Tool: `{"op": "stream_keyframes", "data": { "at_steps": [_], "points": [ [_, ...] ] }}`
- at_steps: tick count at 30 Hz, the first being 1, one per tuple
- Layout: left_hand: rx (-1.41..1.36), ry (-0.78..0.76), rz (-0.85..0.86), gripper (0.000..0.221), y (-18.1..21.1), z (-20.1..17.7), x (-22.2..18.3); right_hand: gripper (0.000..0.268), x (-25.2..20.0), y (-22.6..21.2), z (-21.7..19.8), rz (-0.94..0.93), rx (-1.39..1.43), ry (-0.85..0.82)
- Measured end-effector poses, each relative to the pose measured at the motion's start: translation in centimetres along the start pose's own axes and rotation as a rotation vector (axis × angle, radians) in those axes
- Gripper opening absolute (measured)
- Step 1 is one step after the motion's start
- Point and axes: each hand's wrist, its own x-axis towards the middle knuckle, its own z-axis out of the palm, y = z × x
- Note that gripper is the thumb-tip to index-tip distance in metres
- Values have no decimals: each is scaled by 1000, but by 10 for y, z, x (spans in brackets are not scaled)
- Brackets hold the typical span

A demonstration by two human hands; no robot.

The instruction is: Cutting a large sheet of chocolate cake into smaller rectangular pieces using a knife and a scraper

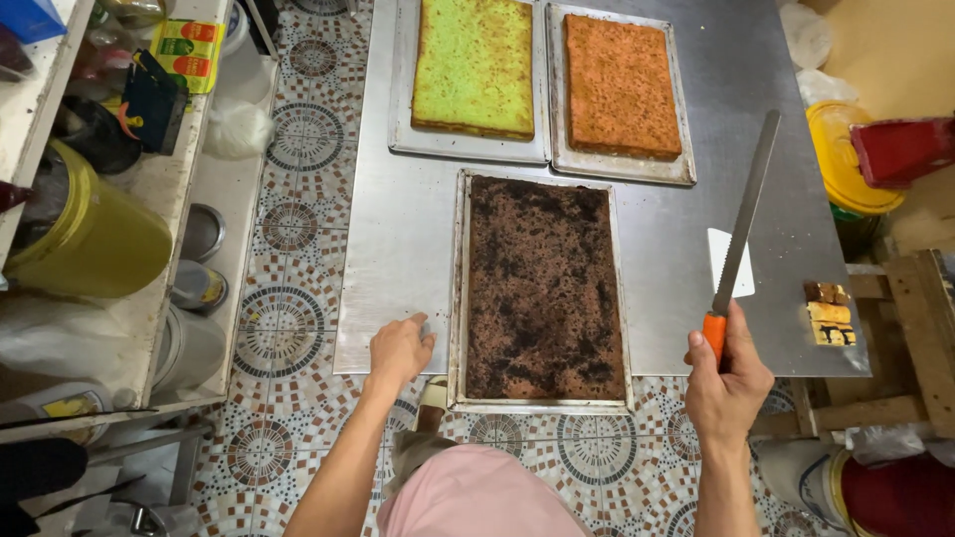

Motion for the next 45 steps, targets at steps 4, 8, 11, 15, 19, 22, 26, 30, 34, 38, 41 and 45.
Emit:
{"op": "stream_keyframes", "data": {
  "at_steps": [4, 8, 11, 15, 19, 22, 26, 30, 34, 38, 41, 45],
  "points": [
    [28, 43, 46, 41, -12, 10, 10, 58, 2, -7, 2, -3, -27, -4],
    [21, 72, 74, 43, -17, 13, 16, 57, 3, -10, 5, -17, -27, -8],
    [8, 42, 50, 43, -8, 5, 7, 58, 3, -14, 6, -13, -13, -11],
    [2, 27, 27, 43, -8, 4, 7, 58, 2, -14, 8, 3, 0, -25],
    [31, 22, 16, 45, -9, 5, 8, 55, 1, -15, 10, 18, -22, -67],
    [32, 18, 15, 45, -10, 5, 8, 56, -1, -12, 12, 20, -27, -50],
    [26, 29, 19, 45, -13, 7, 10, 56, 0, -14, 12, 18, -26, -46],
    [25, 15, -3, 45, -9, 4, 8, 56, 0, -15, 11, 11, -20, -37],
    [28, 47, 22, 45, -14, 9, 12, 56, 0, -18, 11, 37, -9, -39],
    [12, 19, -3, 44, -8, 3, 8, 55, 1, -22, 11, 28, -6, -40],
    [18, 25, 2, 45, -11, 6, 9, 55, 0, -16, 11, 19, -4, -44],
    [21, 30, 6, 47, -9, 4, 6, 56, 1, -16, 11, -11, -22, -44]
  ]
}}
